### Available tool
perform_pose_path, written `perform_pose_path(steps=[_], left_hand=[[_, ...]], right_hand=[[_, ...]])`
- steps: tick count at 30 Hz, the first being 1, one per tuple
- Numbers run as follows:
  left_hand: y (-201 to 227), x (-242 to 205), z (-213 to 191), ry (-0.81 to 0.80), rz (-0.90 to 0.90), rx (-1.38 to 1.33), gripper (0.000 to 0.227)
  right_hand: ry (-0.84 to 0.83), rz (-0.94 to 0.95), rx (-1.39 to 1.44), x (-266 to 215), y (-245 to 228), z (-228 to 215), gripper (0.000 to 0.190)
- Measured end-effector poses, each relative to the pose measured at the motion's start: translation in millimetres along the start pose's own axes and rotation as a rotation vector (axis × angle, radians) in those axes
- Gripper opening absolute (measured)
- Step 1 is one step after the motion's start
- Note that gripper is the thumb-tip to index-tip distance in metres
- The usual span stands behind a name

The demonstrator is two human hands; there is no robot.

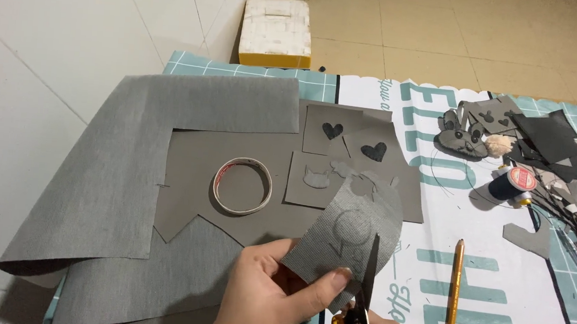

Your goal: Tracing a shape onto a grey foam sheet with a pencil and then cutting it out with scissors.

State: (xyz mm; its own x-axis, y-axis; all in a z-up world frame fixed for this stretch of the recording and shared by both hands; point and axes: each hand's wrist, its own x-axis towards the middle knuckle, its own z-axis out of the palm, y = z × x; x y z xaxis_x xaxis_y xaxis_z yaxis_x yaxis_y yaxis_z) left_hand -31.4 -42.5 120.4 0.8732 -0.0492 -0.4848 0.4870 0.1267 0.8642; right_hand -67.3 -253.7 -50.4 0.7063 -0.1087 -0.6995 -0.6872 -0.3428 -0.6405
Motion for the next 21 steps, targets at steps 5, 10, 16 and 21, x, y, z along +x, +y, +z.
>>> perform_pose_path(steps=[5, 10, 16, 21], left_hand=[[4.9, 2.0, 3.1, -0.043, 0.04, -0.103, 0.023], [-4.2, 9.6, 1.0, -0.021, 0.003, -0.09, 0.016], [-20.0, 18.6, -5.4, -0.034, 0.12, -0.067, 0.022], [-16.0, 24.8, -8.1, -0.106, 0.19, -0.096, 0.025]], right_hand=[[0.005, -0.037, -0.055, 18.1, 15.5, -2.3, 0.051], [-0.031, -0.008, 0.042, 19.0, 10.5, -2.7, 0.05], [-0.021, 0.051, -0.104, 2.6, -19.1, -1.9, 0.036], [-0.075, -0.019, -0.11, 18.9, -8.0, -5.6, 0.005]])
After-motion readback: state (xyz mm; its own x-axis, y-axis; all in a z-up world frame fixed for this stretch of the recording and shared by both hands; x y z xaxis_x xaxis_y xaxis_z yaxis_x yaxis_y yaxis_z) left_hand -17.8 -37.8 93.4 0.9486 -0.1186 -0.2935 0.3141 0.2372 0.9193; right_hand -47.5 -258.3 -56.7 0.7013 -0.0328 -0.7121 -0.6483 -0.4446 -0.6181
